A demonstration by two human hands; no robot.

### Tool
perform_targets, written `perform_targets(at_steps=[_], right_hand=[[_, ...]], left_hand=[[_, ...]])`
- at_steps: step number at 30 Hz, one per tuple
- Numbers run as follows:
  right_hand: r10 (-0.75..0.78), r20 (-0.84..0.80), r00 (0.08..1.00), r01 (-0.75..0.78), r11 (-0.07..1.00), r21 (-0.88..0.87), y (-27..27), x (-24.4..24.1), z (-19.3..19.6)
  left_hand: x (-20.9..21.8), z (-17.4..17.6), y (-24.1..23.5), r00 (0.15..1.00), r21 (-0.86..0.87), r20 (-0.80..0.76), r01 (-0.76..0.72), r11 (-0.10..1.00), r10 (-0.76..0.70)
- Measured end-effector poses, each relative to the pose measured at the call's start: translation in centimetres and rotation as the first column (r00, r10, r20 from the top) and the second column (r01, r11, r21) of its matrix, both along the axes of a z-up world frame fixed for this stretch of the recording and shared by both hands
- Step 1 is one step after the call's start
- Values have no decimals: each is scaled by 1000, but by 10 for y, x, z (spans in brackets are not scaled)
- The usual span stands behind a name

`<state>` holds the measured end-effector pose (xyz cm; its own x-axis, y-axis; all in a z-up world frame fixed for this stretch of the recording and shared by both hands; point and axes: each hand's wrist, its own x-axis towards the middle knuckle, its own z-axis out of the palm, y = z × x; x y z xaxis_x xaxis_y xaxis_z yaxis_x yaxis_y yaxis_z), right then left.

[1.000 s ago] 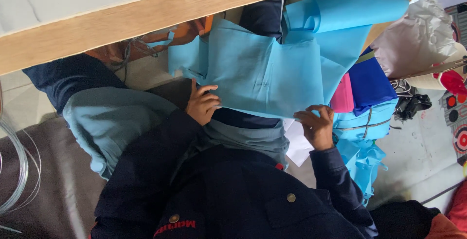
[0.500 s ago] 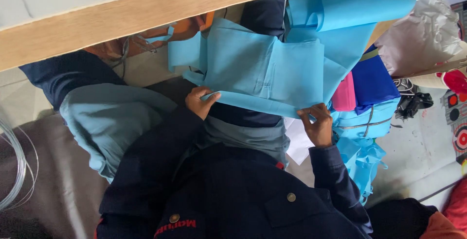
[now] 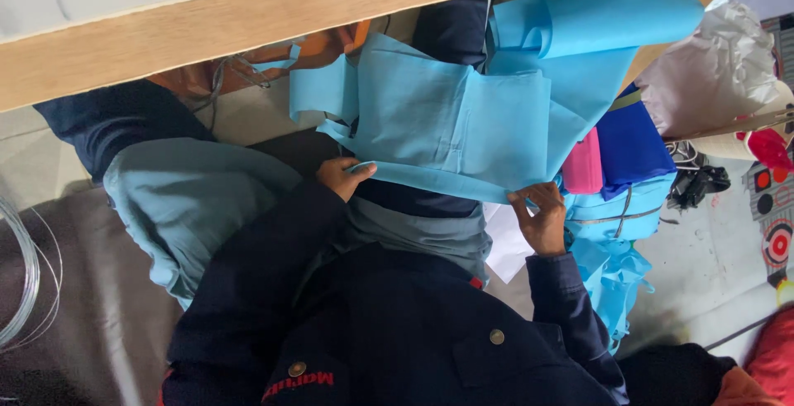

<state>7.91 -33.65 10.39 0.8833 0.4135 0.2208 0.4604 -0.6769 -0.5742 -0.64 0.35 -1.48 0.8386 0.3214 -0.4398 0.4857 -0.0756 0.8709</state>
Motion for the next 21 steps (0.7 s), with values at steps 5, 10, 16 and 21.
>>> perform_targets(at_steps=[5,10,16,21], right_hand=[[-5,20,1000,6,999,-38,-6,4,-12],[-26,26,999,27,999,-36,-5,0,-13],[-16,30,999,17,999,-36,-7,0,-16],[-25,13,1000,25,998,-49,-11,-1,-20]], left_hand=[[3,2,-2,998,2,-38,40,999,-40],[6,-65,-10,999,-124,40,-23,992,28],[12,-21,-7,993,-133,75,-81,988,92],[8,-40,-17,979,-51,157,-124,991,130]])
